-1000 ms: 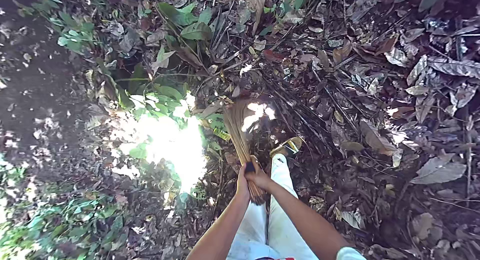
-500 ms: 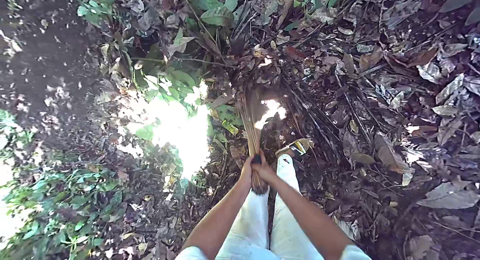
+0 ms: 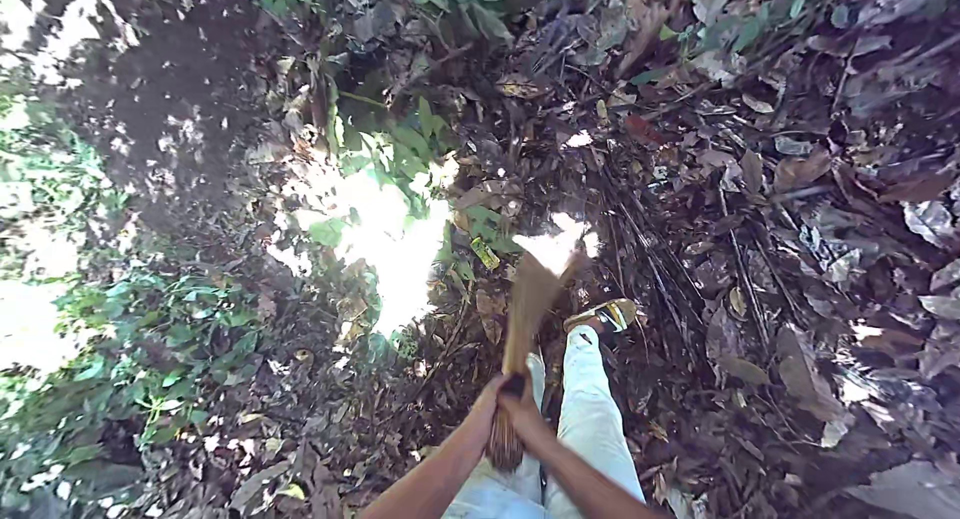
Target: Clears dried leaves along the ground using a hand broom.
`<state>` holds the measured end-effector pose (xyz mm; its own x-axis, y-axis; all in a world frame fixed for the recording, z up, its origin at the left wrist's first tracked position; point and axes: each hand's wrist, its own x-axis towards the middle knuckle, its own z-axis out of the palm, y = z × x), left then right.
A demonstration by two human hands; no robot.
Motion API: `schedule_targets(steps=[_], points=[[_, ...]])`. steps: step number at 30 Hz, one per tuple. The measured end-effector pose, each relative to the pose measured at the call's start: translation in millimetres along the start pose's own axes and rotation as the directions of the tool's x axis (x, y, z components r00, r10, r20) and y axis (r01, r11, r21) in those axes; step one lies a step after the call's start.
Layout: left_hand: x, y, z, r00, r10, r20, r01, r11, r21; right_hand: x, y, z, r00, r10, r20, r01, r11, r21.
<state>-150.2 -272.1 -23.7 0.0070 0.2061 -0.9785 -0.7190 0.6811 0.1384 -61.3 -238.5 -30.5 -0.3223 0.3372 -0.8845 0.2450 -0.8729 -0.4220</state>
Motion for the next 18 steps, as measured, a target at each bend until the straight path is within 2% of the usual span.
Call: schedule_targets(steps=[2, 3, 5, 8, 10, 12, 13, 15, 17, 18], points=[[23.2, 19.1, 4.6, 0.977, 0.185, -0.107, -0.201, 0.966, -0.164, 47.3, -34.5, -2.1, 0.967, 0.052, 0.249, 0.004, 0.976, -0.219], [33.7, 32.2, 13.1, 0.958, 0.244, -0.149, -0.273, 0.937, -0.216, 66.2, -50.0, -4.6, 0.95, 0.049, 0.309, 0.043, 0.958, -0.285], [39.9, 38.4, 31.4, 0.942, 0.276, -0.192, -0.317, 0.918, -0.238, 74.8, -56.4, -18.4, 0.943, -0.019, 0.332, 0.118, 0.953, -0.279], [9.2, 3.6, 40.8, 0.963, 0.231, -0.14, -0.252, 0.955, -0.154, 18.0, -34.6, -35.6, 0.966, -0.128, 0.224, 0.17, 0.969, -0.181], [-22.8, -20.8, 30.7, 0.995, 0.098, -0.027, -0.1, 0.99, -0.098, -31.1, -6.3, -30.0, 0.989, -0.139, 0.047, 0.144, 0.978, -0.148], [-41.7, -29.2, 11.1, 0.996, -0.079, 0.039, 0.081, 0.994, -0.067, -58.2, 10.7, -12.1, 0.995, -0.05, -0.082, 0.041, 0.993, -0.108], [-44.8, -27.7, 0.3, 0.992, -0.124, 0.03, 0.126, 0.989, -0.074, -59.7, 8.2, -1.2, 0.996, 0.043, -0.083, -0.051, 0.994, -0.1], [-41.7, -21.8, -12.8, 0.994, -0.079, -0.069, 0.065, 0.98, -0.188, -39.9, -9.5, 15.2, 0.977, 0.205, 0.058, -0.19, 0.961, -0.203], [-36.2, -10.5, -12.1, 0.983, 0.008, -0.183, -0.067, 0.945, -0.321, -21.0, -31.7, 22.1, 0.944, 0.241, 0.225, -0.168, 0.939, -0.299], [-37.9, -4.9, -9.1, 0.976, 0.03, -0.214, -0.102, 0.937, -0.335, -20.1, -37.8, 23.2, 0.944, 0.214, 0.25, -0.135, 0.945, -0.297]])
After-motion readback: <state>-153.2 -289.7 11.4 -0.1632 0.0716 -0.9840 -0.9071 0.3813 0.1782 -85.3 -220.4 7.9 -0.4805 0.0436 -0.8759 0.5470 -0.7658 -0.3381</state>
